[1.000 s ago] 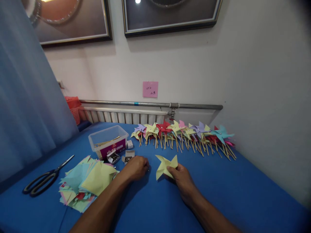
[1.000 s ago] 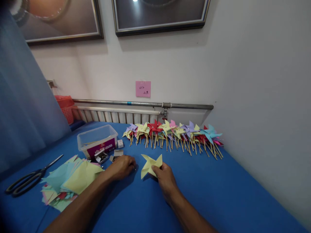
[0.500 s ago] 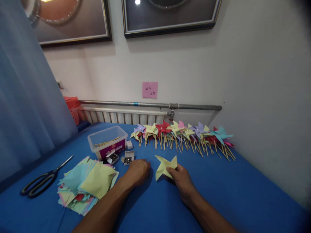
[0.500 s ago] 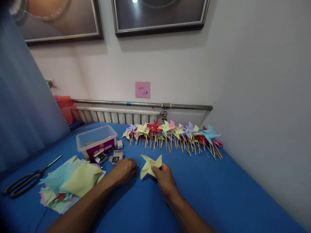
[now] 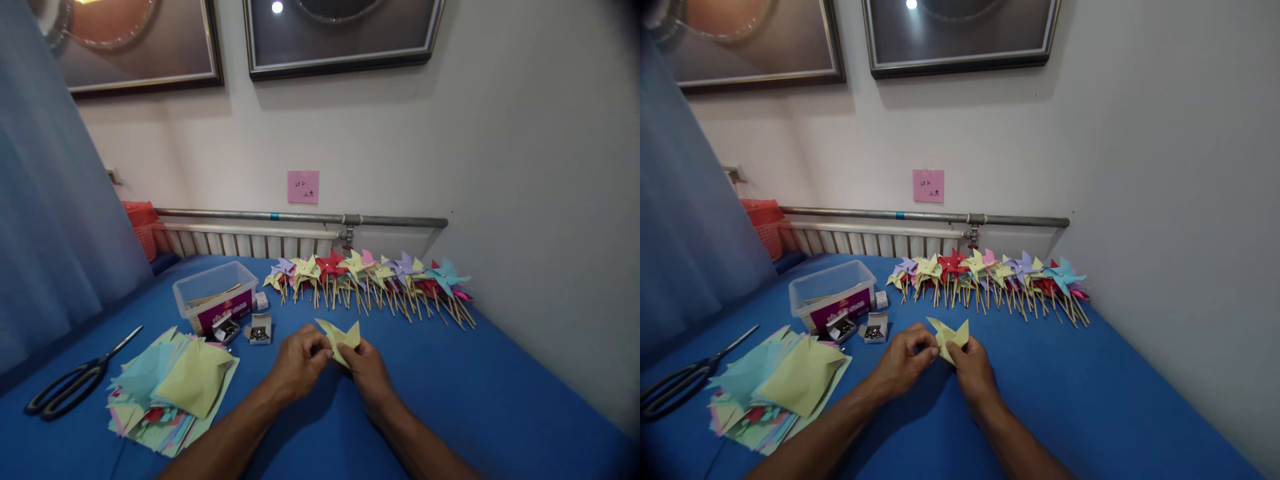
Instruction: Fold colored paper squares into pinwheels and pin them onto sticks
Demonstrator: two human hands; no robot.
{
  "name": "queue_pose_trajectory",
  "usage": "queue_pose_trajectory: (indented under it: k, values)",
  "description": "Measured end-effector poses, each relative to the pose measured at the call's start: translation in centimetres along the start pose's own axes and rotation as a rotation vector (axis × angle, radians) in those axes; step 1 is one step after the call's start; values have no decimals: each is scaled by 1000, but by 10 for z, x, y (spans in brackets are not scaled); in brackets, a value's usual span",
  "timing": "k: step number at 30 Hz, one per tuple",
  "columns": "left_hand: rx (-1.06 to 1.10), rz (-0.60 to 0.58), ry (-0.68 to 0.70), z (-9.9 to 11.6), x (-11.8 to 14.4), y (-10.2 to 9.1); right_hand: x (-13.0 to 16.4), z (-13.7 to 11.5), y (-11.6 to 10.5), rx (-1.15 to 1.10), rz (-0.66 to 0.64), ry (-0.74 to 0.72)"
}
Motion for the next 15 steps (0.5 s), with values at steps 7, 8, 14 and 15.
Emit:
queue_pose_trajectory:
  k: [7,8,14,15]
  values:
    - [200,89,-237,-24,-6,0,4,0,8,-139,-49,25]
    - [247,60,-241,-24,-6,5,5,-2,10,-135,-61,17]
    - [406,95,-99,-17,-3,16,10,-7,18,-82,-121,-40]
    - [411,109,-93,-17,-3,16,11,-8,19,-77,-128,-48]
Point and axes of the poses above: each hand's wrist, its own x-axis away from the middle knuckle, its own y-axis out of the palm, z = x × y, the point moved 8 cm from there along -x, towards the middle knuckle, and after that the axes turned 9 degrees about -x, right-handed, at the moved point
